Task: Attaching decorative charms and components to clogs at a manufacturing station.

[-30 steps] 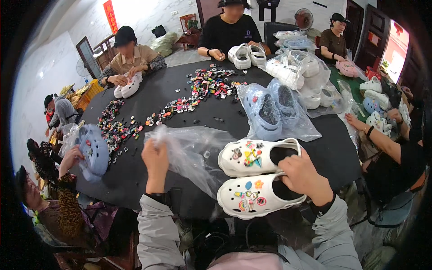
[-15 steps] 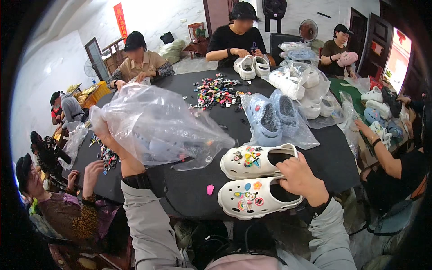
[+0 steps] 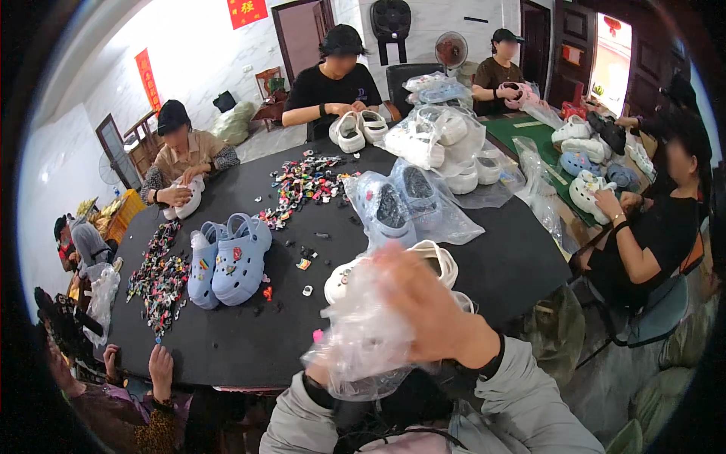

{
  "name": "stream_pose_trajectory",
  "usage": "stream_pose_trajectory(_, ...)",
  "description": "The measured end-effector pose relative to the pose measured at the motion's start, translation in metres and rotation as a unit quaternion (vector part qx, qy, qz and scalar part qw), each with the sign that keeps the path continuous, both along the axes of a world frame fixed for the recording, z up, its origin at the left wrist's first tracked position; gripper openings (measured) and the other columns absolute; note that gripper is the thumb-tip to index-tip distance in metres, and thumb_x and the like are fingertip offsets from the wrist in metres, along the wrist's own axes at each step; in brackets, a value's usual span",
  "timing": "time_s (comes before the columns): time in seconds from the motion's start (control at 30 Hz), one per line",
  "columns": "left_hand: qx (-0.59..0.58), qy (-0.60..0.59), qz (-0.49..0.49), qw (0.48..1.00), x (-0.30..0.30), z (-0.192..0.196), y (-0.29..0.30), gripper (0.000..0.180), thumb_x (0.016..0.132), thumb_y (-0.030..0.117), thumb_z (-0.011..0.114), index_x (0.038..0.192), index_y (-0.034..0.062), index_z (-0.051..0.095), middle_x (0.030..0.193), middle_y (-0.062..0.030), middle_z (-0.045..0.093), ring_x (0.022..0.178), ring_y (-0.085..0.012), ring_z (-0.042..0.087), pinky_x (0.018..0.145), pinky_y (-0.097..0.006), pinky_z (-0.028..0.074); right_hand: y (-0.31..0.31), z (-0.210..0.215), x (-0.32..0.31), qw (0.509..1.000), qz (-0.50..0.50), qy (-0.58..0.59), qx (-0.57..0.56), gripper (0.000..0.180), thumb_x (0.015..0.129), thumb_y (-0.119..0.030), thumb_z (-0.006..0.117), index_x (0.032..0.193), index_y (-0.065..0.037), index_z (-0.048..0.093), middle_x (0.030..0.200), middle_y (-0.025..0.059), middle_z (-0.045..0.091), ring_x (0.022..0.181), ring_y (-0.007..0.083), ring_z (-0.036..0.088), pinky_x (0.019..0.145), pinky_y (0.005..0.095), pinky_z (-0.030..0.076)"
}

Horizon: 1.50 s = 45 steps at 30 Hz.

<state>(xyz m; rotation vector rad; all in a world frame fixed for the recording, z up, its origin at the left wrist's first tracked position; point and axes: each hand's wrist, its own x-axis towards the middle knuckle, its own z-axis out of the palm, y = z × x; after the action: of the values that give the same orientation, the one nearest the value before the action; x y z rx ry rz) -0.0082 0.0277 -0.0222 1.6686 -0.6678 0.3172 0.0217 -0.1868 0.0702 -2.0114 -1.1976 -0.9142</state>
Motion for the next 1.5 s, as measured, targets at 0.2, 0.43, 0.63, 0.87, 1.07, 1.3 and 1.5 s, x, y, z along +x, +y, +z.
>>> stream_pose_trajectory(0.2,0.019,0.137,-0.145,0.98,0.006,0.003,-0.019,0.037,0.095,0.021,0.057,0.126,0.0007,0.052,0.124,-0.0131,0.056,0.115,-0.0208,0.054,0.099,-0.04,0.044,0.004,-0.022,0.002,0.993,0.087,-0.025,0.074,0.048,0.073,-0.024,0.073,0.111,0.002,0.06,0.113,0.0201,0.06,0.104,0.04,0.06,0.088,0.0488,0.05)
stream_pose_trajectory(0.43,-0.245,0.177,-0.221,0.927,-0.018,0.029,-0.007,0.043,0.098,0.024,0.052,0.132,-0.0012,0.045,0.132,-0.0149,0.051,0.121,-0.0235,0.051,0.104,-0.04,0.041,0.051,-0.004,0.015,0.92,0.261,0.031,0.292,0.044,0.084,-0.033,0.064,0.11,0.003,0.06,0.121,0.0249,0.059,0.116,0.0438,0.054,0.104,0.0525,0.037)
stream_pose_trajectory(0.63,-0.467,0.227,-0.257,0.815,0.003,0.083,-0.035,0.049,0.101,0.027,0.048,0.137,-0.0029,0.039,0.139,-0.0164,0.046,0.126,-0.0258,0.049,0.107,-0.041,0.039,0.022,-0.015,0.002,0.989,-0.021,-0.067,0.131,0.037,0.079,-0.026,0.063,0.106,-0.002,0.059,0.113,0.0127,0.06,0.112,0.0324,0.056,0.106,0.05,0.032)
stream_pose_trajectory(0.87,-0.215,0.111,0.094,0.966,0.023,0.019,-0.02,0.049,0.099,0.015,0.05,0.142,0.0004,0.034,0.124,-0.0157,0.057,0.111,-0.025,0.057,0.097,-0.038,0.045,0.034,-0.029,-0.008,0.996,-0.074,0.015,-0.047,0.038,0.075,-0.018,0.062,0.109,0.001,0.059,0.11,0.0115,0.058,0.109,0.0293,0.053,0.092,0.0383,0.041)
stream_pose_trajectory(1.07,-0.34,0.225,0.072,0.91,0.015,0.047,-0.017,0.04,0.098,0.015,0.048,0.136,0.0055,0.043,0.113,-0.0127,0.06,0.101,-0.0231,0.061,0.086,-0.035,0.052,0.031,-0.032,-0.032,0.999,-0.003,0.01,-0.047,0.048,0.086,-0.024,0.057,0.132,-0.015,0.05,0.144,0.0189,0.041,0.135,0.038,0.036,0.109,0.055,0.026)
stream_pose_trajectory(1.3,-0.341,0.304,-0.048,0.888,-0.007,0.037,-0.029,0.039,0.094,0.012,0.055,0.131,0.0037,0.043,0.122,-0.013,0.057,0.109,-0.0224,0.059,0.093,-0.035,0.051,0.03,-0.05,-0.031,0.995,-0.015,0.008,-0.101,0.039,0.085,-0.025,0.057,0.123,-0.018,0.056,0.139,0.0182,0.045,0.13,0.0399,0.044,0.102,0.0571,0.036)
stream_pose_trajectory(1.5,-0.313,0.396,-0.064,0.861,-0.017,0.014,-0.023,0.049,0.097,0.016,0.05,0.142,0.0021,0.037,0.132,-0.0137,0.053,0.119,-0.0248,0.055,0.098,-0.038,0.046,0.015,-0.054,-0.01,0.996,-0.025,0.011,-0.086,0.046,0.081,-0.021,0.06,0.125,-0.007,0.055,0.117,0.0147,0.059,0.109,0.0336,0.056,0.089,0.0473,0.047)
